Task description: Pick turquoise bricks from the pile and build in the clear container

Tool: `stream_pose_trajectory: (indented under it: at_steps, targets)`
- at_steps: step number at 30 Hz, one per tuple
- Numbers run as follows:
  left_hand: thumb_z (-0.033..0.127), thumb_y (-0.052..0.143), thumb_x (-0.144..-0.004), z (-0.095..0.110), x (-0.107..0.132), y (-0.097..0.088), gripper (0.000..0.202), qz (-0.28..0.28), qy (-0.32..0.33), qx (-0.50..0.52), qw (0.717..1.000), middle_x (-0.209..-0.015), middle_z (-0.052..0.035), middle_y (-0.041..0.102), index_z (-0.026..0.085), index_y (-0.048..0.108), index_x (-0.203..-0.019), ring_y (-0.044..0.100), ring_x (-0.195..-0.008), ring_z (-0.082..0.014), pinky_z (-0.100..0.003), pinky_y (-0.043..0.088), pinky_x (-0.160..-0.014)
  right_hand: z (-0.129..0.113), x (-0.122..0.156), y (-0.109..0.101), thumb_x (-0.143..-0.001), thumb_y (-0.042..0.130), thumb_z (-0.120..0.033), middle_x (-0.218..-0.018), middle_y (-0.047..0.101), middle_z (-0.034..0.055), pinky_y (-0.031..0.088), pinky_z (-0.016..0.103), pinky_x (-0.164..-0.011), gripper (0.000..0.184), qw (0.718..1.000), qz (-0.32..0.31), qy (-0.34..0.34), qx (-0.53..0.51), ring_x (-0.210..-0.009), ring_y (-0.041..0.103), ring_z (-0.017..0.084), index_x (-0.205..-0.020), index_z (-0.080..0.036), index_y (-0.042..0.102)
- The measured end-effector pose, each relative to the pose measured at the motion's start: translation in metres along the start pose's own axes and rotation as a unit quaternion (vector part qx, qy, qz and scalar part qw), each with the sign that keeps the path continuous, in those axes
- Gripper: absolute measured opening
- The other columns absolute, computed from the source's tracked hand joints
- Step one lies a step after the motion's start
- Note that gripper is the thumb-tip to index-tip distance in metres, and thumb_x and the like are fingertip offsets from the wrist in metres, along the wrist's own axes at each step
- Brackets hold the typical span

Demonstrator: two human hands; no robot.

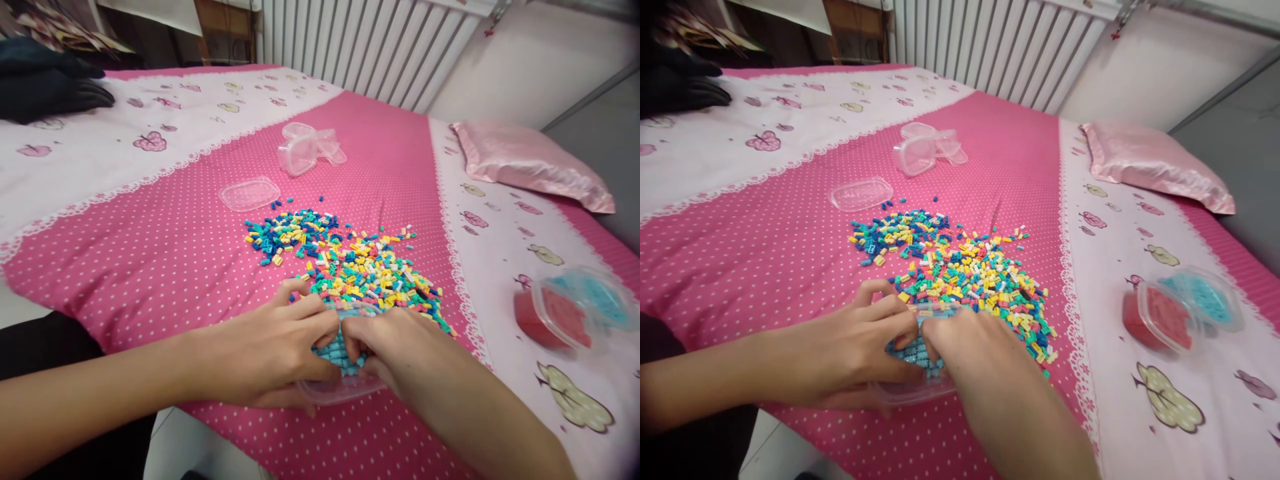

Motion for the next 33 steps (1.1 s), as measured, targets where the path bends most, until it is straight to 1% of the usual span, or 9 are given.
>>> stream_pose_trajectory:
  at_steps: [2,5,9,13,15,20,23,28,33]
  targets:
    - [0.037,0.062,-0.096,-0.001,0.0,0.0,0.013,-0.002,-0.001,0.001,1.0,-0.104,-0.0037,0.059,0.031,0.072,-0.103,0.047,-0.096,-0.0219,-0.041,0.025,-0.084,-0.003,0.004,-0.002,-0.08,0.047,-0.004,-0.076,0.065,-0.0042,0.025,0.031,-0.061,0.025,1.0,-0.004,-0.011,-0.004,-0.066,0.05,0.014,-0.081,-0.025,0.06]
    - [0.036,0.062,-0.096,-0.001,-0.001,0.0,0.013,-0.002,-0.003,0.004,1.0,-0.105,-0.0037,0.059,0.03,0.072,-0.102,0.047,-0.096,-0.0221,-0.041,0.025,-0.084,-0.005,0.003,-0.005,-0.078,0.047,-0.004,-0.075,0.066,-0.004,0.024,0.031,-0.06,0.026,1.0,-0.008,-0.02,0.005,-0.065,0.05,0.015,-0.082,-0.026,0.06]
    - [0.036,0.063,-0.095,0.0,0.0,-0.001,0.012,0.006,-0.002,0.006,1.0,-0.099,-0.003,0.057,0.03,0.072,-0.101,0.047,-0.094,-0.0216,-0.04,0.026,-0.085,0.001,-0.003,-0.003,-0.078,0.046,-0.005,-0.07,0.064,-0.0027,0.023,0.032,-0.058,0.024,1.0,-0.017,-0.007,0.005,-0.06,0.05,0.015,-0.077,-0.024,0.06]
    - [0.036,0.064,-0.094,0.0,0.0,0.0,0.012,0.005,-0.004,0.004,1.0,-0.097,-0.0025,0.055,0.03,0.072,-0.101,0.048,-0.094,-0.0215,-0.04,0.026,-0.084,0.011,-0.006,0.009,-0.079,0.05,-0.007,-0.083,0.068,-0.0007,0.03,0.031,-0.063,0.022,0.998,-0.05,-0.029,-0.018,-0.072,0.058,0.016,-0.082,-0.024,0.064]
    - [0.037,0.063,-0.095,0.0,0.0,0.001,0.013,0.004,-0.003,0.006,1.0,-0.097,-0.0027,0.056,0.03,0.072,-0.101,0.048,-0.094,-0.0218,-0.04,0.025,-0.083,0.012,-0.005,0.014,-0.079,0.052,-0.007,-0.086,0.068,-0.0008,0.032,0.031,-0.066,0.021,0.997,-0.065,-0.037,-0.03,-0.076,0.059,0.016,-0.083,-0.024,0.064]
    - [0.037,0.06,-0.097,-0.001,0.0,0.003,0.014,-0.01,-0.005,0.013,1.0,-0.099,-0.0031,0.057,0.03,0.071,-0.102,0.047,-0.095,-0.0223,-0.041,0.023,-0.082,0.003,0.002,0.0,-0.083,0.047,-0.002,-0.087,0.065,-0.0018,0.032,0.033,-0.072,0.028,0.999,0.0,-0.016,-0.044,-0.081,0.056,0.017,-0.085,-0.025,0.062]
    - [0.036,0.061,-0.096,-0.001,0.0,0.002,0.013,-0.008,-0.005,0.008,1.0,-0.1,-0.0032,0.057,0.03,0.071,-0.102,0.047,-0.096,-0.0223,-0.041,0.023,-0.082,-0.004,0.003,-0.003,-0.081,0.047,0.0,-0.085,0.065,-0.0026,0.031,0.032,-0.072,0.029,0.998,-0.001,-0.023,-0.057,-0.08,0.055,0.016,-0.084,-0.025,0.062]
    - [0.035,0.063,-0.095,-0.001,0.0,0.002,0.012,-0.005,-0.005,0.004,1.0,-0.098,-0.0027,0.057,0.031,0.071,-0.102,0.047,-0.095,-0.0223,-0.041,0.024,-0.083,0.002,-0.002,0.003,-0.075,0.045,0.0,-0.078,0.065,-0.003,0.029,0.032,-0.067,0.029,0.995,-0.071,-0.016,-0.074,-0.075,0.055,0.016,-0.078,-0.024,0.061]
    - [0.034,0.062,-0.095,-0.001,0.0,0.003,0.012,-0.009,-0.002,0.009,1.0,-0.099,-0.0029,0.057,0.03,0.071,-0.102,0.047,-0.096,-0.0222,-0.042,0.024,-0.085,0.008,-0.004,0.008,-0.077,0.046,-0.006,-0.081,0.067,-0.0024,0.03,0.032,-0.066,0.024,0.988,-0.131,-0.011,-0.078,-0.075,0.056,0.017,-0.08,-0.025,0.061]
Point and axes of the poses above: each hand's wrist, its own x-axis away from the middle knuckle, its own y-axis out of the palm, z = x × y, the point moved 9 cm from there along -x, towards the middle knuckle
